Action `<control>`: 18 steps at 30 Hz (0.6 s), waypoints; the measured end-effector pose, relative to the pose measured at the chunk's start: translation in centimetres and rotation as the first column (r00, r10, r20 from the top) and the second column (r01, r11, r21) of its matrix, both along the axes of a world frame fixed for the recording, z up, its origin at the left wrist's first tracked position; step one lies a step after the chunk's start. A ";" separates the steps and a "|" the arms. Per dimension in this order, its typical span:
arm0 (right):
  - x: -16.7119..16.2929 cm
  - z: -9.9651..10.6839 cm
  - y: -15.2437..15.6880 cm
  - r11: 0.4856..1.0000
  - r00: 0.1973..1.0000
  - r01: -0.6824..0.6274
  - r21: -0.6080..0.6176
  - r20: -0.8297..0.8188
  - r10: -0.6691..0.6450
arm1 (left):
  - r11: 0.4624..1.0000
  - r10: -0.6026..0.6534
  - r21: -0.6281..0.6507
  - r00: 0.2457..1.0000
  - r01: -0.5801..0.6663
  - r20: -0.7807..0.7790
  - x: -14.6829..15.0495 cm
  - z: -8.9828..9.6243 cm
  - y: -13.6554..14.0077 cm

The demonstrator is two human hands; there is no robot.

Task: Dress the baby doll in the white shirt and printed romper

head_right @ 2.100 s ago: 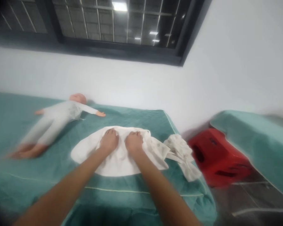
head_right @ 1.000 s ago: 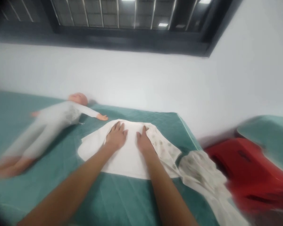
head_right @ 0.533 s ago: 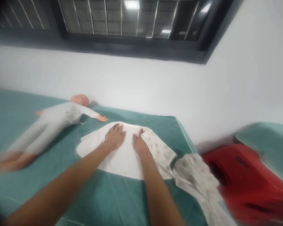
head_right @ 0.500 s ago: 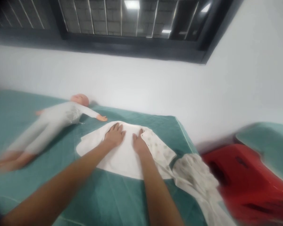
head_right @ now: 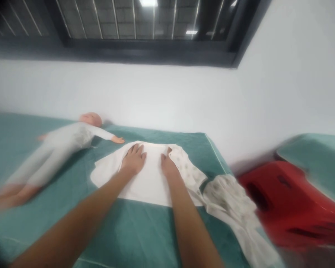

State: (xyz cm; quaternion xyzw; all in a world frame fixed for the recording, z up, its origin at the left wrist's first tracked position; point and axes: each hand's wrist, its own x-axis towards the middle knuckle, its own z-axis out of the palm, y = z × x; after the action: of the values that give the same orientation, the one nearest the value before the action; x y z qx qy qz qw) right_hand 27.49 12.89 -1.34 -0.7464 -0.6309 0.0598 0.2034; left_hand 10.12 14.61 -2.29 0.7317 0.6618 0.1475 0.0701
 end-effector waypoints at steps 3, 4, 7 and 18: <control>0.0 -0.5 0.3 1.000 1.000 -0.017 -0.006 0.005 0.017 | 1.000 0.021 0.004 1.000 -0.021 0.012 0.0 0.0 -0.1; -0.1 -0.7 0.3 1.000 1.000 -0.018 -0.005 0.010 0.018 | 1.000 0.021 0.000 1.000 -0.021 0.010 0.0 0.0 -0.1; -0.4 -1.2 0.4 1.000 0.999 -0.015 -0.001 0.034 0.015 | 1.000 0.014 -0.009 1.000 -0.014 -0.003 0.0 -0.2 0.0; -0.7 -1.2 0.3 0.997 0.998 -0.040 -0.060 0.044 0.042 | 1.000 0.017 -0.009 1.000 -0.017 0.001 0.3 -0.1 -0.2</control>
State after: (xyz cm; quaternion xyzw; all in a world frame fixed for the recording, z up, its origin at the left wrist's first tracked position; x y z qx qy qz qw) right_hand 26.79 13.19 -2.49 -0.7401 -0.6485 0.0657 0.1657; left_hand 10.44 14.43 -2.43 0.7257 0.6685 0.1456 0.0723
